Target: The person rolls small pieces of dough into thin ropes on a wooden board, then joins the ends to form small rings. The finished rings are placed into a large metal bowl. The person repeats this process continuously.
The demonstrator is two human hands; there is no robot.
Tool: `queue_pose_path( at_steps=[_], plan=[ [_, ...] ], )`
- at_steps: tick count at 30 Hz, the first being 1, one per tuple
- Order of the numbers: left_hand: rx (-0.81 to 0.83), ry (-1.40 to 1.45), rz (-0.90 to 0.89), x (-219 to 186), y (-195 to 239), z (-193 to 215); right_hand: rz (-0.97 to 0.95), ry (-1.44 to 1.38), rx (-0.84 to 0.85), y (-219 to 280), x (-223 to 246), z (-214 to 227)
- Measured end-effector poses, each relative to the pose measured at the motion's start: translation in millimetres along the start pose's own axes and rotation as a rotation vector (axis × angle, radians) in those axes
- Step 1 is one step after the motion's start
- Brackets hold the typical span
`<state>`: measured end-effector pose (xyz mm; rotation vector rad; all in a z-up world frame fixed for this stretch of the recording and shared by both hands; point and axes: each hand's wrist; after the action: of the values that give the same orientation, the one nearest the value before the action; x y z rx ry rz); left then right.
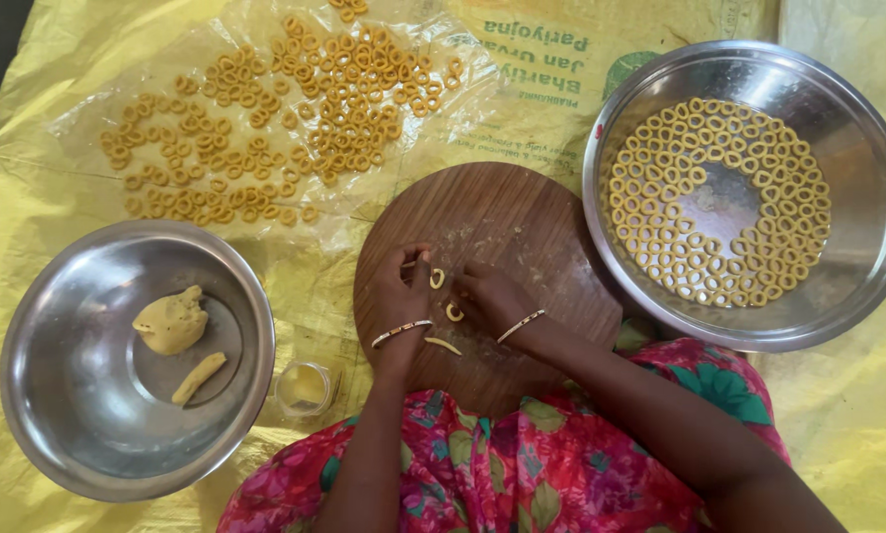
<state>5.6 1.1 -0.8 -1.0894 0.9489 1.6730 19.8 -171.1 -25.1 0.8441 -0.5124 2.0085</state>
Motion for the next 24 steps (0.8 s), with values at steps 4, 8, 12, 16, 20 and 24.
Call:
queue_pose_path(
  at_steps=[4,8,12,16,20,24],
  plan=[
    [0.008,-0.016,0.01,-15.8,1.6,-0.4,0.106,0.059,-0.037,4.6,6.1,-4.8],
    [0.032,-0.142,0.078,-23.3,8.6,6.3,-0.074,0.033,-0.123,1.4,-29.3,7.3],
    [0.048,-0.066,0.008,-14.0,5.4,1.3,-0.439,-0.119,-0.461,2.0,-127.1,87.3],
    [0.057,-0.009,0.051,2.7,0.6,-7.2,-0.554,0.08,-0.704,54.8,-233.3,183.4],
    [0.059,-0.017,0.02,10.3,2.5,-8.3,-0.831,0.12,-0.68,102.3,-285.4,197.9],
    [0.074,0.024,0.038,6.7,3.7,-5.9,-0.934,-0.215,-0.656,102.6,-301.6,187.9]
  ],
)
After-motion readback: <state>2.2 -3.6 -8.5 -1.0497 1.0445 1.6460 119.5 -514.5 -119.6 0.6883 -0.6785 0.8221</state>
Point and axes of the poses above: each hand's wrist, its own y-axis away from the middle knuckle, its own z-axis out of the back of the hand, x = y × z, and after that the axes turned 2 degrees about -z, right-handed
